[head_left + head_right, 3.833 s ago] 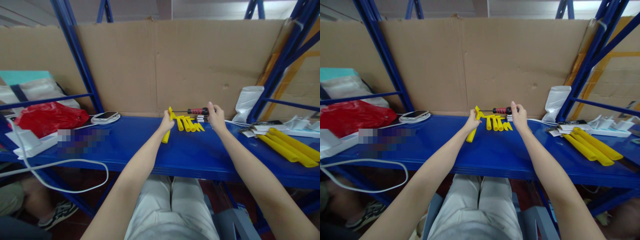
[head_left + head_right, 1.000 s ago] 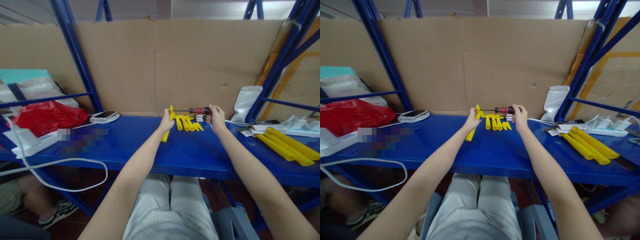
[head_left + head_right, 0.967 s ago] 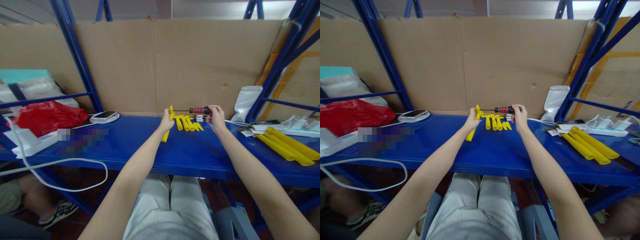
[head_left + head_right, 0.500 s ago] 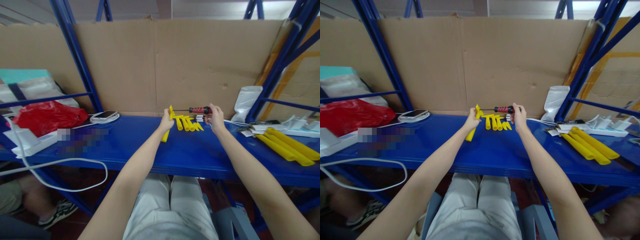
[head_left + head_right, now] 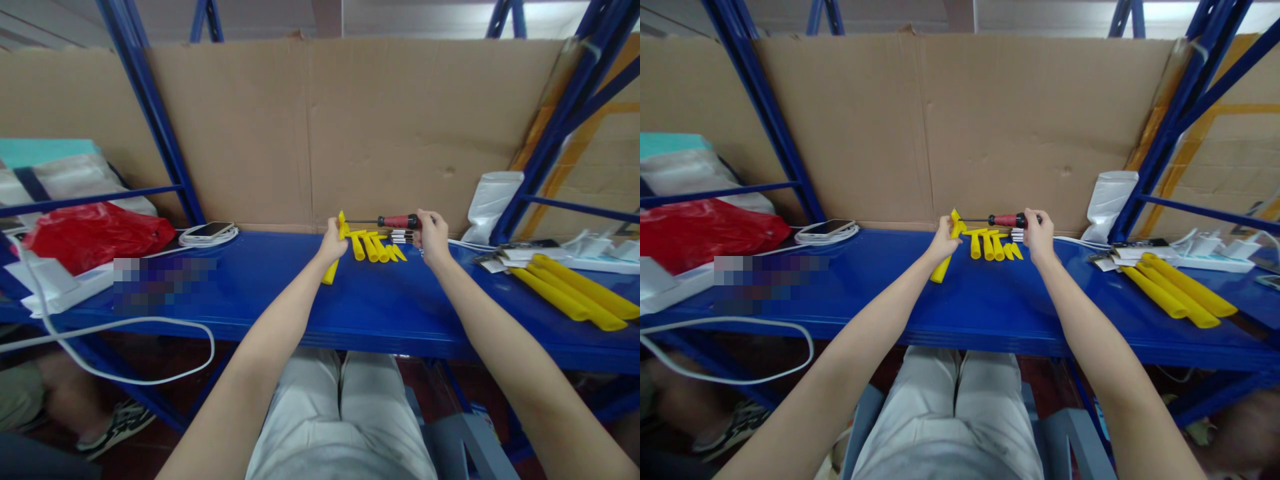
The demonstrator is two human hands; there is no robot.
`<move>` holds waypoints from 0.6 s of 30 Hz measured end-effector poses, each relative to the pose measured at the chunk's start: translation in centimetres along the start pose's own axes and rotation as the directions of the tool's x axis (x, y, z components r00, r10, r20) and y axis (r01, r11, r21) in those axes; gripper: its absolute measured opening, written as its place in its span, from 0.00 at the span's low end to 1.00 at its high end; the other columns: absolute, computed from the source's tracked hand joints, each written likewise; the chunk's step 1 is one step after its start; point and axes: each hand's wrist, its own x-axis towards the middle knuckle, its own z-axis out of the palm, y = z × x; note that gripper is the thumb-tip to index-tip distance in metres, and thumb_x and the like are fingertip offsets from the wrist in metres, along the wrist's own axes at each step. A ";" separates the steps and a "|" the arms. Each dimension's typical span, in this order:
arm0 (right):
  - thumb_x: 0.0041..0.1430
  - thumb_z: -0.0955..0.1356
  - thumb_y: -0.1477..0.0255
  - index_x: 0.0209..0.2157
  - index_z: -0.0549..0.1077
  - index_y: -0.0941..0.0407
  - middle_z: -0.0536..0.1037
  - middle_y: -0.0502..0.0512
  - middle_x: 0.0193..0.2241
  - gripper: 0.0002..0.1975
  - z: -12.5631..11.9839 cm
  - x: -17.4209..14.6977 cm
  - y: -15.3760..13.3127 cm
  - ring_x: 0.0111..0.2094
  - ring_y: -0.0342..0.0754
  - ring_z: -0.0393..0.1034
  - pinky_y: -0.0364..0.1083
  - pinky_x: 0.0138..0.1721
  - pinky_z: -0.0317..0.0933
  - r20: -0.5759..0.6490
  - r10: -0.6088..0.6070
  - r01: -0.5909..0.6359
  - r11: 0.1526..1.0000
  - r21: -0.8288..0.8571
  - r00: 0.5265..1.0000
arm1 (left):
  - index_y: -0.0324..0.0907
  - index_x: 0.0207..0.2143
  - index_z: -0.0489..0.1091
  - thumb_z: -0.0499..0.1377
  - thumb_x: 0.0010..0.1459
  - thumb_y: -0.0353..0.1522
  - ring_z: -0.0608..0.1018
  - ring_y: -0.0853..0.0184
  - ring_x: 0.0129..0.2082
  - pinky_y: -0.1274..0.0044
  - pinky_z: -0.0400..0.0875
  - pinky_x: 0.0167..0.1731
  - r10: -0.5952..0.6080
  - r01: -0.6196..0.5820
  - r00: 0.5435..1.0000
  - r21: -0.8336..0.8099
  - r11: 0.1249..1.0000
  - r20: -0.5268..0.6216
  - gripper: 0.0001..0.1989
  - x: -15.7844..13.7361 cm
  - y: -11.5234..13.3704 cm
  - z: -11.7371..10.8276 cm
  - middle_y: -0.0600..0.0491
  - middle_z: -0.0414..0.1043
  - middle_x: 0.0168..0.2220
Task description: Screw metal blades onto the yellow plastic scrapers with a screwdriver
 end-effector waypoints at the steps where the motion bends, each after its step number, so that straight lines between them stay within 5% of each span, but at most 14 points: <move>1: 0.48 0.72 0.53 0.28 0.61 0.52 0.59 0.39 0.13 0.20 0.0 0.0 -0.1 0.10 0.39 0.52 0.41 0.11 0.44 -0.009 -0.002 0.002 1.000 0.011 1.000 | 0.43 0.45 0.57 0.54 0.39 0.15 0.70 0.58 0.58 0.64 0.60 0.59 0.003 -0.003 1.000 -0.003 1.000 0.002 0.29 0.0 0.0 0.0 0.45 0.72 0.49; 5: 0.47 0.71 0.50 0.29 0.61 0.51 0.65 0.42 0.17 0.22 0.2 -0.2 -0.3 0.12 0.40 0.58 0.41 0.10 0.45 0.003 -0.010 0.010 1.000 0.019 1.000 | 0.43 0.45 0.57 0.55 0.40 0.16 0.71 0.58 0.57 0.64 0.61 0.58 0.003 -0.003 1.000 0.002 1.000 0.005 0.29 0.1 -0.3 0.0 0.46 0.72 0.49; 10: 0.49 0.70 0.48 0.27 0.60 0.51 0.56 0.39 0.10 0.24 0.3 -0.4 -0.3 0.09 0.40 0.51 0.41 0.10 0.43 -0.002 0.022 -0.022 0.999 -0.028 1.000 | 0.43 0.47 0.56 0.55 0.38 0.16 0.71 0.57 0.57 0.63 0.61 0.58 -0.014 0.014 1.000 0.004 1.000 0.005 0.31 0.2 -0.5 0.0 0.44 0.72 0.50; 15: 0.47 0.72 0.51 0.29 0.61 0.52 0.65 0.41 0.14 0.23 0.3 -0.5 -0.5 0.11 0.41 0.57 0.41 0.09 0.45 0.015 0.063 -0.064 0.997 0.044 0.998 | 0.43 0.47 0.55 0.55 0.39 0.17 0.71 0.57 0.57 0.64 0.62 0.58 -0.004 0.004 1.000 0.015 1.000 0.008 0.31 0.3 -0.6 0.0 0.43 0.71 0.51; 18: 0.49 0.70 0.49 0.27 0.60 0.52 0.59 0.39 0.11 0.24 0.2 -0.4 -0.4 0.09 0.39 0.52 0.40 0.09 0.43 0.042 0.059 -0.060 0.998 0.031 0.997 | 0.43 0.47 0.55 0.55 0.39 0.17 0.71 0.57 0.57 0.63 0.61 0.58 -0.003 0.002 1.000 0.017 1.000 0.014 0.31 0.3 -0.6 -0.1 0.44 0.71 0.51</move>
